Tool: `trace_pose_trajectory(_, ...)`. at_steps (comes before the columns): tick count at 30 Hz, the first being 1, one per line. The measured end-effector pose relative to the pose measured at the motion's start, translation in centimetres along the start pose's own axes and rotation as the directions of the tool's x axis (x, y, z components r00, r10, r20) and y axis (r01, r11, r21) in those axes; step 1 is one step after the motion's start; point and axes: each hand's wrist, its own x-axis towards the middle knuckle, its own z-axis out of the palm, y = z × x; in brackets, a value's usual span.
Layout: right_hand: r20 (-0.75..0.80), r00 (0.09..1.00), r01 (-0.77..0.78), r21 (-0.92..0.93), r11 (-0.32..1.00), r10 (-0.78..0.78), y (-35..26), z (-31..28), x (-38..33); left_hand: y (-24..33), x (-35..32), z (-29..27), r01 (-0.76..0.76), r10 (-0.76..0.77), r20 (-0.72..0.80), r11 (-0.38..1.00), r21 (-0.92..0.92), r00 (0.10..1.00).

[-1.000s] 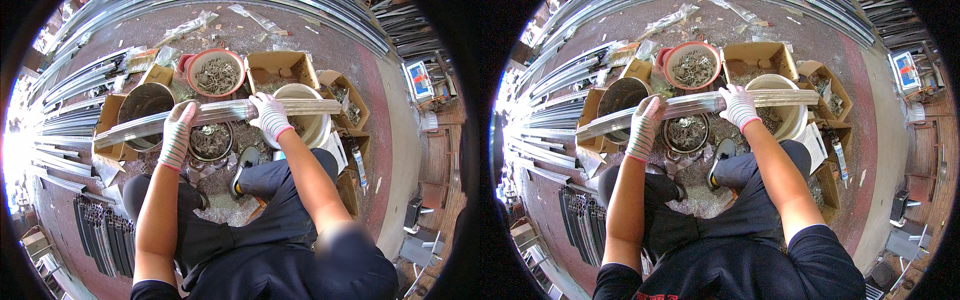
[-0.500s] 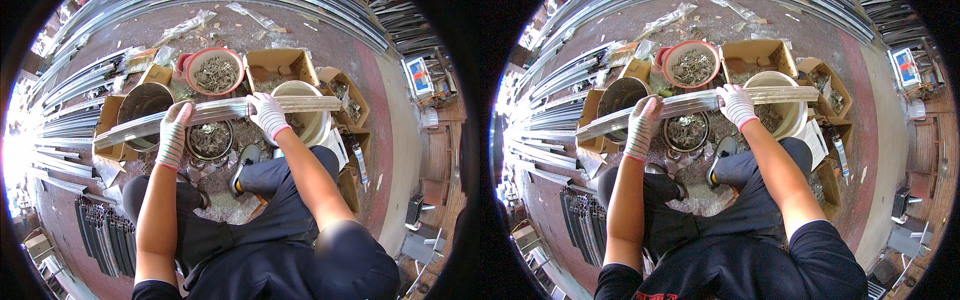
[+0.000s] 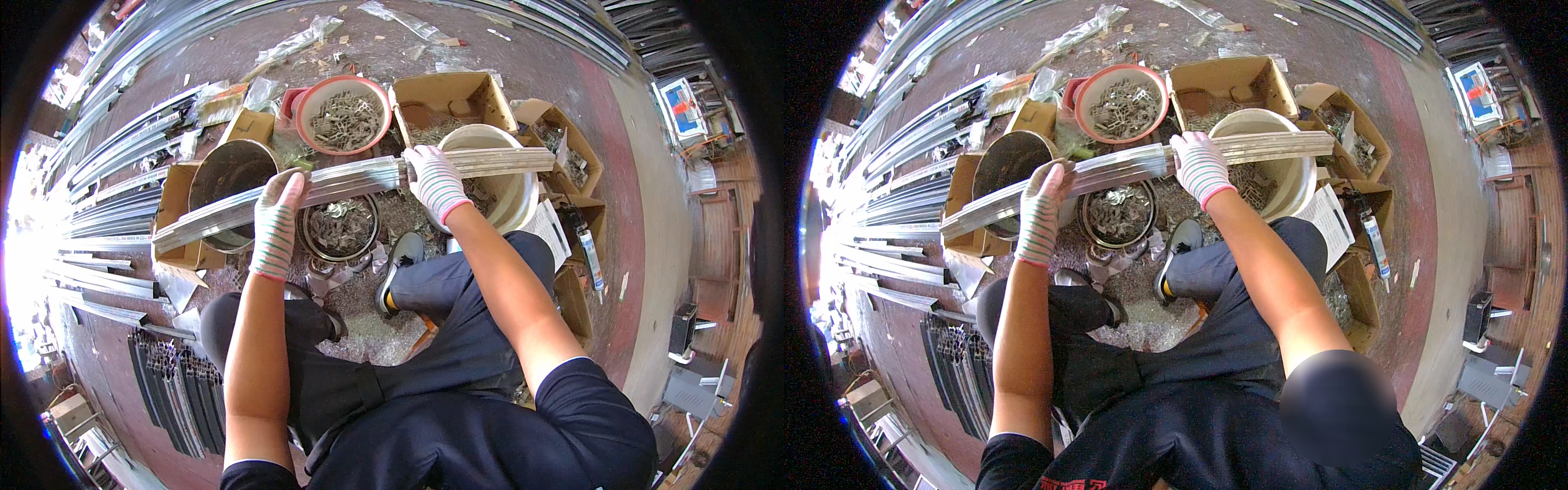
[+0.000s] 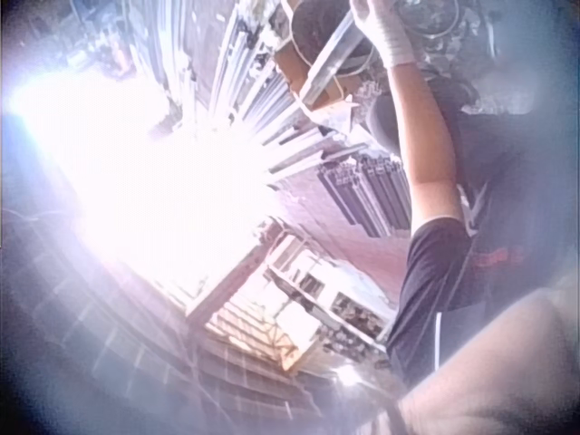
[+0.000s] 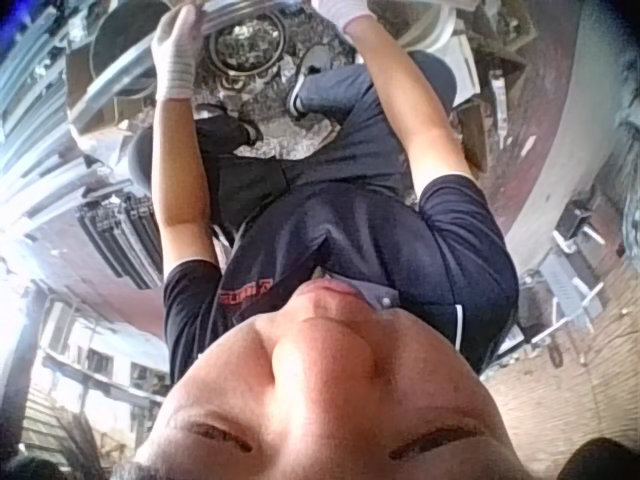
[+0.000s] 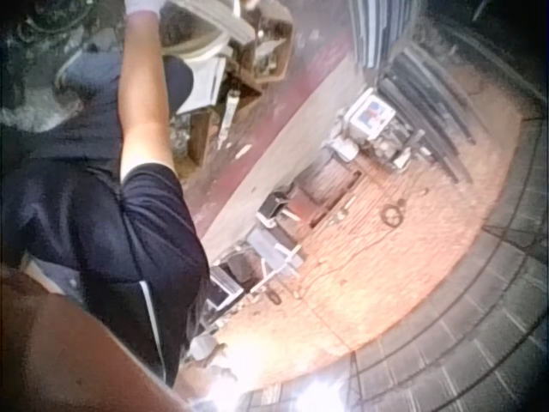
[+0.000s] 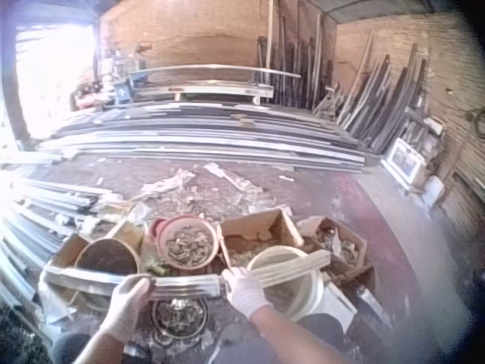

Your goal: The person sits on the floor and assembles metal profiles by inserting small metal brackets and fasteners into the grooves of the profiles. The person repeatedly picks brackets from a nearby box and secures them onto the metal pieces.

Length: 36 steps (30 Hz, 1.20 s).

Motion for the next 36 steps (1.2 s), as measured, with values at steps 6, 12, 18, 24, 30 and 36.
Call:
trace_pose_trajectory(6, 0.026, 0.999, 0.022, 0.013, 1.000, -0.023, 0.3, 0.2, 0.0, 0.2, 0.0, 0.3, 0.003, -0.003, 0.004, 1.000, -0.002, 1.000)
trace_pose_trajectory(12, 0.171, 0.981, -0.073, -0.088, 0.993, 0.087, -0.2, -1.3, -0.1, 0.2, -0.1, 0.5, 0.008, -0.008, -0.005, 1.000, -0.011, 1.000)
trace_pose_trajectory(18, 0.233, 0.957, -0.138, -0.159, 0.978, 0.173, -1.1, -3.3, 0.1, 0.3, -0.1, 0.5, 0.017, -0.017, -0.004, 1.000, -0.006, 1.000)
trace_pose_trajectory(24, 0.229, 0.973, -0.002, -0.139, 0.990, 0.034, -1.1, -3.5, -0.1, 0.5, -0.4, 0.6, 0.025, -0.025, 0.010, 0.999, -0.020, 1.000)
trace_pose_trajectory(30, 0.261, 0.957, -0.108, -0.101, 0.989, 0.131, -0.7, -3.3, 0.1, 0.6, -0.3, 0.5, 0.014, -0.014, 0.010, 0.999, 0.030, 1.000)
trace_pose_trajectory(36, 0.230, 0.963, -0.166, 0.093, 0.982, 0.141, 0.0, -2.2, 0.3, 0.3, -0.1, 0.4, 0.004, -0.005, 0.017, 0.999, 0.054, 1.000)
